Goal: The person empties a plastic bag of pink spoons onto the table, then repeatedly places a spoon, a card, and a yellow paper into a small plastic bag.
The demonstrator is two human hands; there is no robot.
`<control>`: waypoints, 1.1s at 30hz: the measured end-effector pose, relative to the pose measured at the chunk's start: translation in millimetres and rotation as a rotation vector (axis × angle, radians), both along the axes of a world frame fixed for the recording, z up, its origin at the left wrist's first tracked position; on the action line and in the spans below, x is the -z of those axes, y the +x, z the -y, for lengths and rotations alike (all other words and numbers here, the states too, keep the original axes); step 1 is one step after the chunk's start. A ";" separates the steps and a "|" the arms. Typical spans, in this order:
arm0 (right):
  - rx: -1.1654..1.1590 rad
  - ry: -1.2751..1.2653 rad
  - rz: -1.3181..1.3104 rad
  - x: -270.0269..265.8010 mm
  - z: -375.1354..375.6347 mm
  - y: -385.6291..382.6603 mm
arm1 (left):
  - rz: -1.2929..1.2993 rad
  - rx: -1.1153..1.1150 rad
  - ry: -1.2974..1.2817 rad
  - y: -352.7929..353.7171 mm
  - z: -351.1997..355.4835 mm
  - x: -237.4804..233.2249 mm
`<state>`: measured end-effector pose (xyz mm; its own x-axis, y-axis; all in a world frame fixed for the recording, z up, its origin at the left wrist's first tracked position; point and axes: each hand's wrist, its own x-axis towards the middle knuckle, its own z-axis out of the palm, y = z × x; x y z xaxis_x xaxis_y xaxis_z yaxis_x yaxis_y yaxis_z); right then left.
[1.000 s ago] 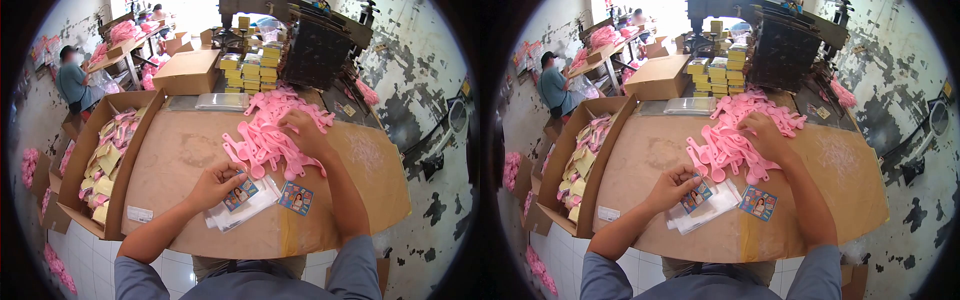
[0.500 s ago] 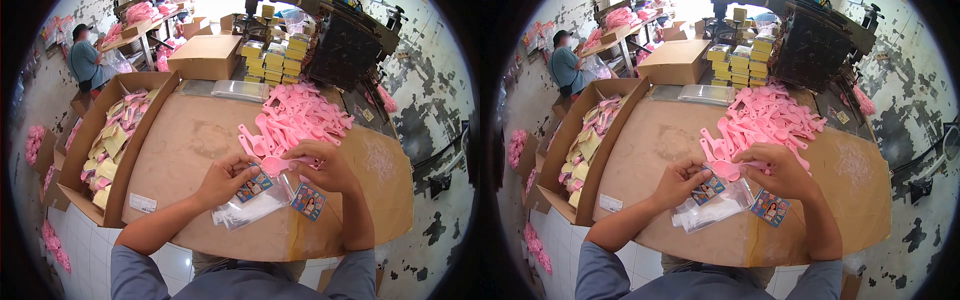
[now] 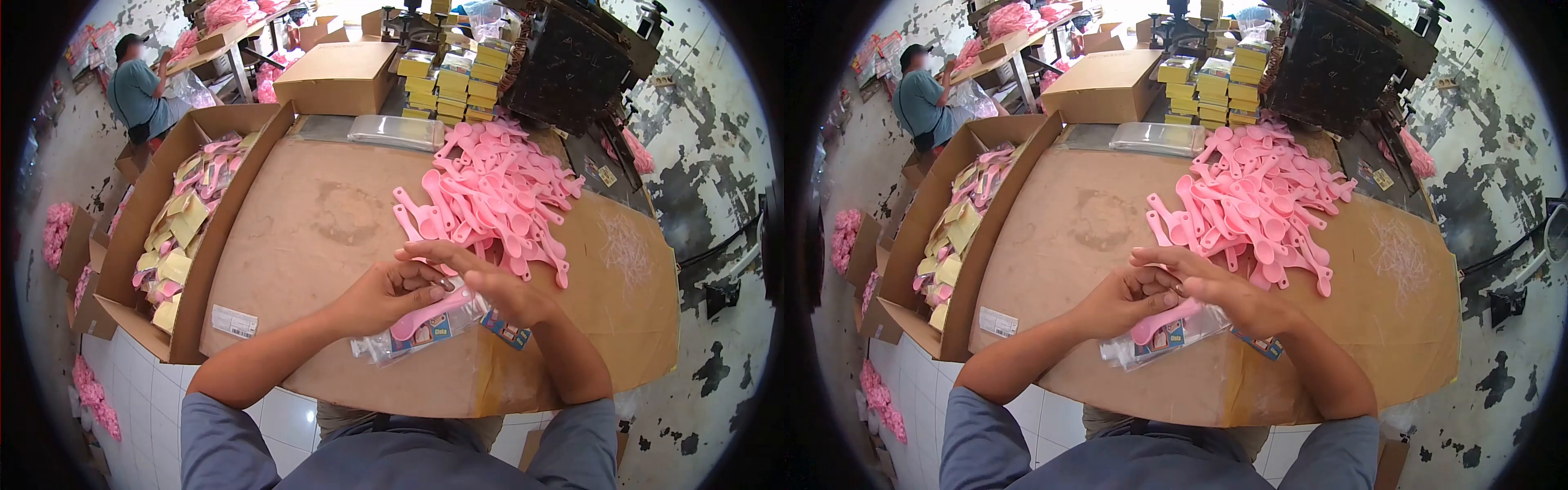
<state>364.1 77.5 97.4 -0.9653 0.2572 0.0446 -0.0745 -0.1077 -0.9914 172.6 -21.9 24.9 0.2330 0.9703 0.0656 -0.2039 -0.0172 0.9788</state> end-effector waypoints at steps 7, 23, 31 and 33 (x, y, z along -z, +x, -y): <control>-0.020 0.610 -0.098 -1.7 -24.9 14.3 | 0.184 0.204 -0.244 -13.0 2.0 -8.7; 0.452 0.893 0.055 -48.2 16.4 25.8 | -0.155 -0.116 0.493 20.4 18.4 -26.9; 0.498 0.955 -0.034 -40.4 13.4 19.3 | -0.106 -0.171 0.210 9.4 21.1 -21.0; 0.632 0.944 -0.135 -35.1 14.5 13.0 | -0.144 -0.233 0.209 10.0 20.4 -18.6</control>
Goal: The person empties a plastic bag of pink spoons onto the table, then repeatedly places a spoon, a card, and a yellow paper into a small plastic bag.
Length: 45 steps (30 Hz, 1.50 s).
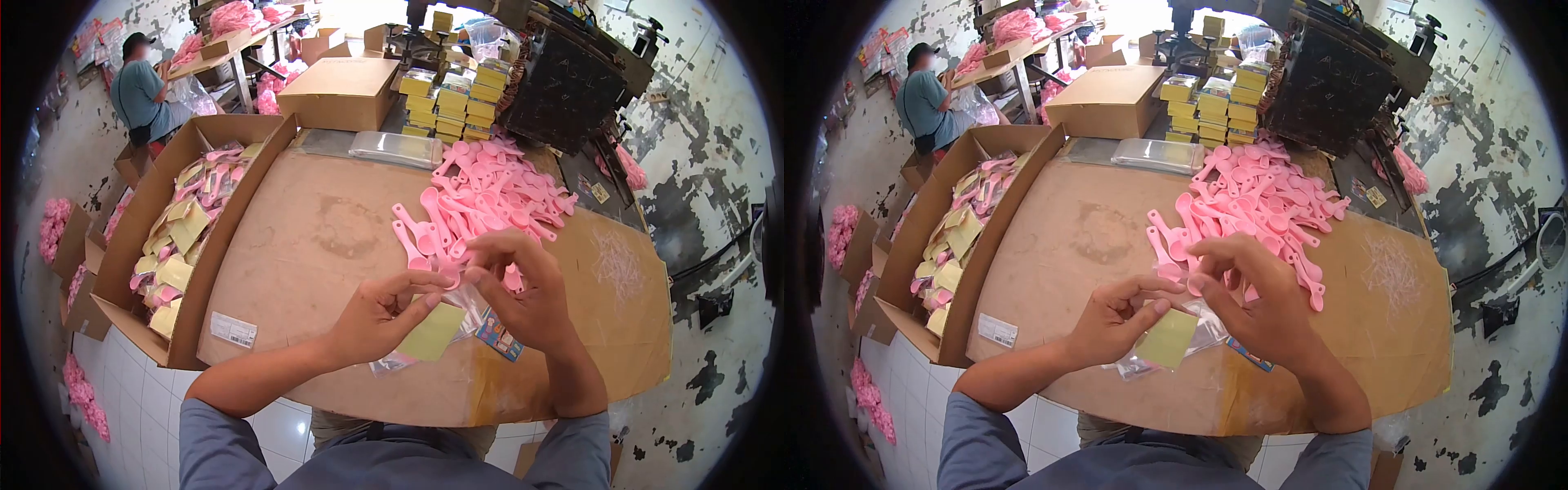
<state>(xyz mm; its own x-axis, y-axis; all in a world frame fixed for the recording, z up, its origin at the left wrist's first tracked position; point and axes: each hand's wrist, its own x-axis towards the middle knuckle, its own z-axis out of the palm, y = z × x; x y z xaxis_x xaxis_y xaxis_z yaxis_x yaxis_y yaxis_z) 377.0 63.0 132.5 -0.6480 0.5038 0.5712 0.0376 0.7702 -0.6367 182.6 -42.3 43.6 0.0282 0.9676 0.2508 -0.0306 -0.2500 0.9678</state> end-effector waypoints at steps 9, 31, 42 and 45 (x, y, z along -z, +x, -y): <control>0.195 0.717 0.171 13.4 11.8 -9.9 | -0.221 -0.090 0.089 5.0 8.8 -13.2; 0.853 -0.106 0.385 31.2 -144.6 288.6 | 0.053 -0.020 -0.115 -1.0 -6.1 -11.5; 0.603 -0.018 0.556 17.8 -95.1 166.1 | 0.123 0.022 -0.299 -11.2 -14.5 -0.6; 0.430 -0.320 0.524 5.9 -139.9 187.3 | 0.067 -0.010 -0.263 -12.1 -16.4 4.0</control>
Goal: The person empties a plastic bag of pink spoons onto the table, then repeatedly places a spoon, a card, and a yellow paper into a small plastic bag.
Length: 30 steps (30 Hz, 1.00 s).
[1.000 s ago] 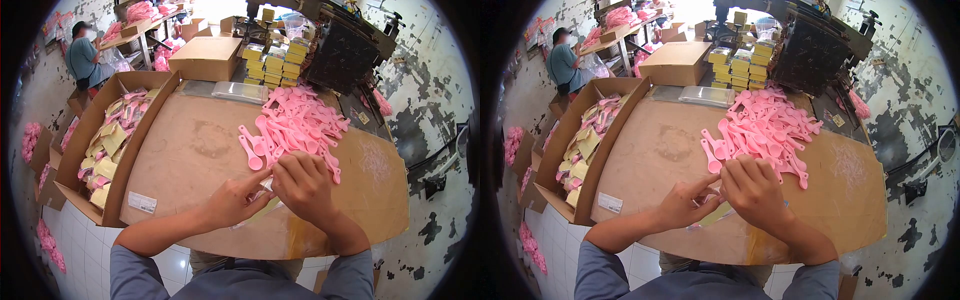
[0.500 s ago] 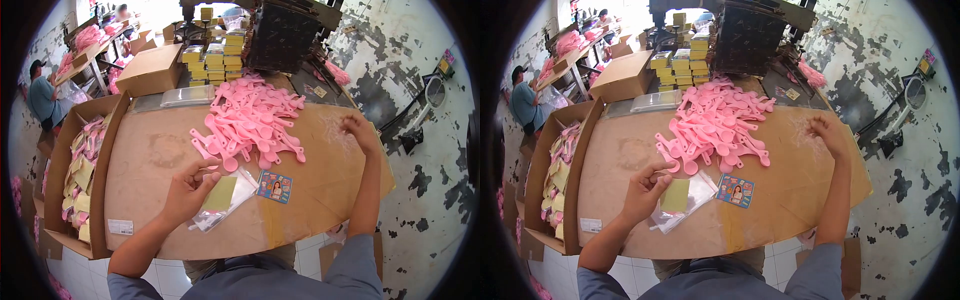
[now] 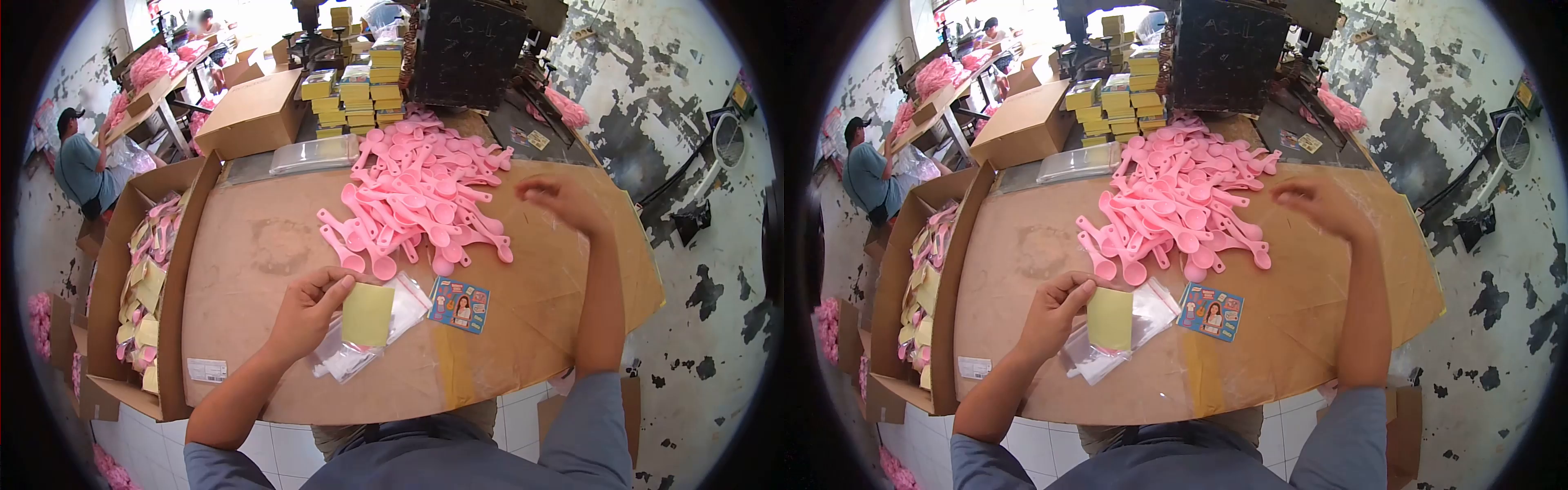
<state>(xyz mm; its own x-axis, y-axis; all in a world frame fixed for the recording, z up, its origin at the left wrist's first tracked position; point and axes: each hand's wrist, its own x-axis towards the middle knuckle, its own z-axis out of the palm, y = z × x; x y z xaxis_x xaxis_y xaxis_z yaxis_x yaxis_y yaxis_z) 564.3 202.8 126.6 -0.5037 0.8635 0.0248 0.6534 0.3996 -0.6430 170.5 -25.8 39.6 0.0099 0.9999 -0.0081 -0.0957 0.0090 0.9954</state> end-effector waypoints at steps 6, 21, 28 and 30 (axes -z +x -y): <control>0.708 0.687 0.819 54.7 -72.7 102.8 | -0.020 -0.042 0.044 -2.1 0.4 -3.7; -0.514 -0.133 -0.367 47.9 128.3 -162.3 | 0.100 -0.027 -0.030 6.8 0.7 0.7; -0.351 -0.617 -0.705 69.0 127.4 -163.1 | 0.057 -0.019 0.010 10.9 4.2 1.0; -0.346 -0.601 -0.726 71.8 124.7 -161.0 | 0.030 -0.033 0.014 11.3 3.5 1.2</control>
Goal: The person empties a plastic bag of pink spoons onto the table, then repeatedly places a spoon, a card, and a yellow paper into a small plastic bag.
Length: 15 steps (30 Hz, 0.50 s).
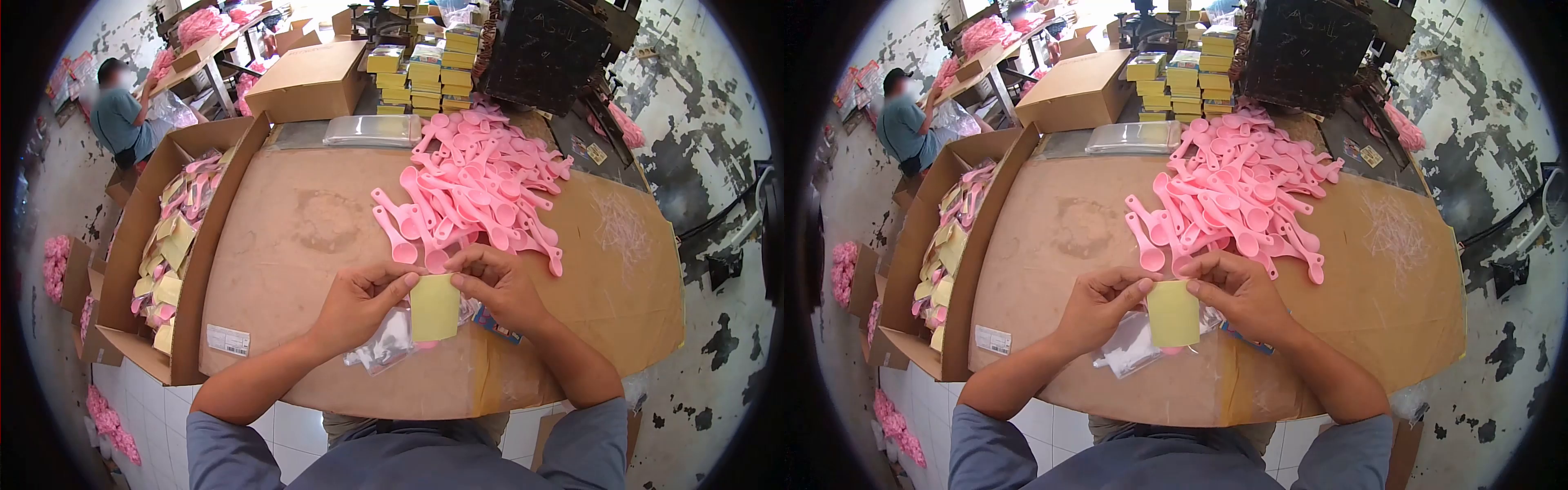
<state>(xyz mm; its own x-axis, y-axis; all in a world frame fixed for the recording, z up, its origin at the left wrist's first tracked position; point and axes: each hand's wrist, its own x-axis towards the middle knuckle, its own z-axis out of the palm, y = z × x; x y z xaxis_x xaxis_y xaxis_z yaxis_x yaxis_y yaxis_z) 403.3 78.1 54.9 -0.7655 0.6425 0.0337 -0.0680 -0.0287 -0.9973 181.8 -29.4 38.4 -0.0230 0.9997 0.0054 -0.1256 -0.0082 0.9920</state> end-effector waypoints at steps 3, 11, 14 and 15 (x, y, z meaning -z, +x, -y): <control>0.007 0.006 -0.039 12.5 -6.4 1.5 | 0.018 -0.020 0.026 1.1 -0.9 2.4; -0.040 0.013 -0.070 19.7 -15.9 10.2 | -0.015 0.088 0.091 -6.1 -5.5 10.7; -0.063 0.034 -0.057 16.6 -16.4 12.3 | -0.054 0.117 0.123 -8.2 -5.8 12.3; -0.058 0.047 -0.048 16.6 -16.7 12.3 | -0.066 0.105 0.130 -7.3 -5.4 10.6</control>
<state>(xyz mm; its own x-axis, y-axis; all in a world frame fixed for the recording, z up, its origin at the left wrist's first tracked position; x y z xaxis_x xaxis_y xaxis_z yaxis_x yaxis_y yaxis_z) 415.6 94.9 38.3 -0.7982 0.5940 0.1001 -0.1149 0.0130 -0.9933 174.5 -24.0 27.8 0.0863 0.9874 0.1329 -0.0676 -0.1273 0.9896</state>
